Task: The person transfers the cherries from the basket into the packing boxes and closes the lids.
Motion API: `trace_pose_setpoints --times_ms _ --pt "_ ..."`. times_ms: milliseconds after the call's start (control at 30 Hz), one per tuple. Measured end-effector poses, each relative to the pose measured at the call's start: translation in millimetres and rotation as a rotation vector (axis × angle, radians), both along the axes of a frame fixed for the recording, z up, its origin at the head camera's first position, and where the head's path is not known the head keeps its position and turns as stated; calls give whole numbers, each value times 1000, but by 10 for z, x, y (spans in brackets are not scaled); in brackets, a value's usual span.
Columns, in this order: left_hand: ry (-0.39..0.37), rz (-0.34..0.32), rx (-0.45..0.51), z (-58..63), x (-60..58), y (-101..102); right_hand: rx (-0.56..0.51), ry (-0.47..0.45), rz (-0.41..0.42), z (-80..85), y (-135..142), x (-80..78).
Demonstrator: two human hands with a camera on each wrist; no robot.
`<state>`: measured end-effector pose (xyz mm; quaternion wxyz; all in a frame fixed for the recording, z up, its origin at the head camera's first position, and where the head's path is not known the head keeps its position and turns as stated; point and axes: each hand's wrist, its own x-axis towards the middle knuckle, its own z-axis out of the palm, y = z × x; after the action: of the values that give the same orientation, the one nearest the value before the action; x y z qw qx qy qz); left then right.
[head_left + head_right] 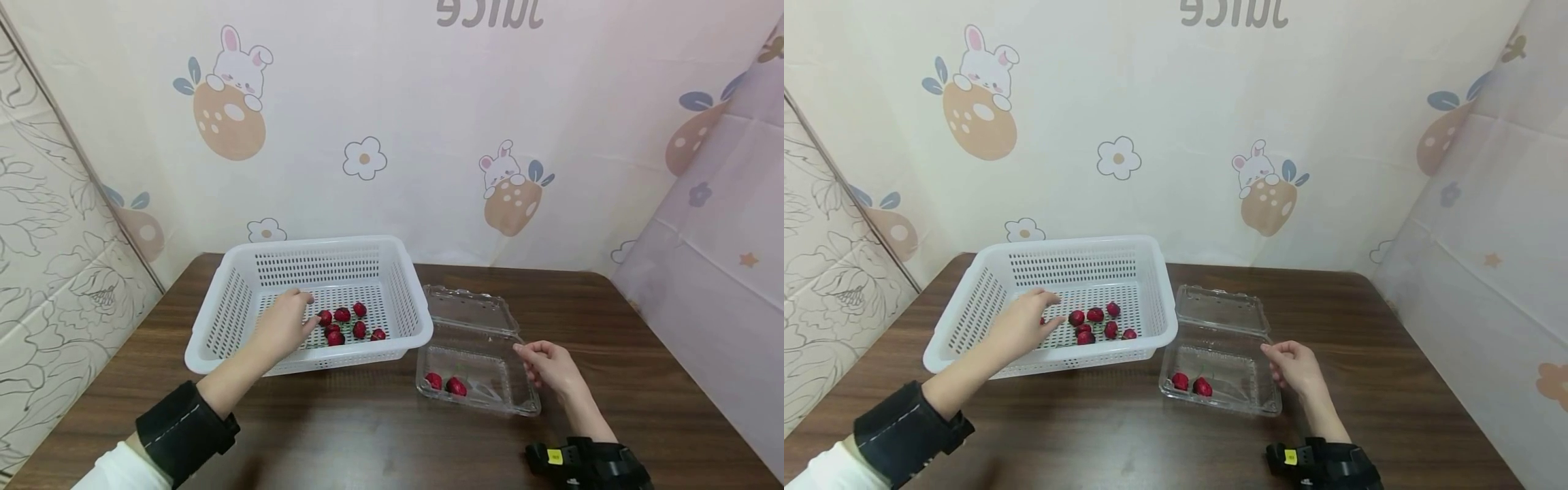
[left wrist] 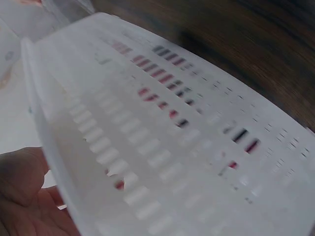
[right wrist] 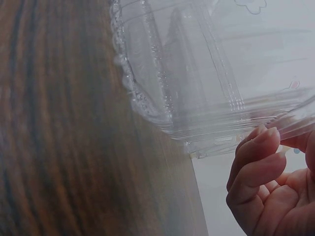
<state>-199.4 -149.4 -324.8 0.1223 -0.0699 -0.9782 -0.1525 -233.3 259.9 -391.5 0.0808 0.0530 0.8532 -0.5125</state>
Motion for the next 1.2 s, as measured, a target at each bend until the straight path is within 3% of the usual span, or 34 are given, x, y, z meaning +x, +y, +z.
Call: trace_pose_setpoints --times_ms 567,1200 --pt "-215 85 -83 -115 -238 -401 -4 -11 -5 7 -1 5" --pt "-343 144 -87 -212 -394 -443 3 -8 -8 4 -1 2"
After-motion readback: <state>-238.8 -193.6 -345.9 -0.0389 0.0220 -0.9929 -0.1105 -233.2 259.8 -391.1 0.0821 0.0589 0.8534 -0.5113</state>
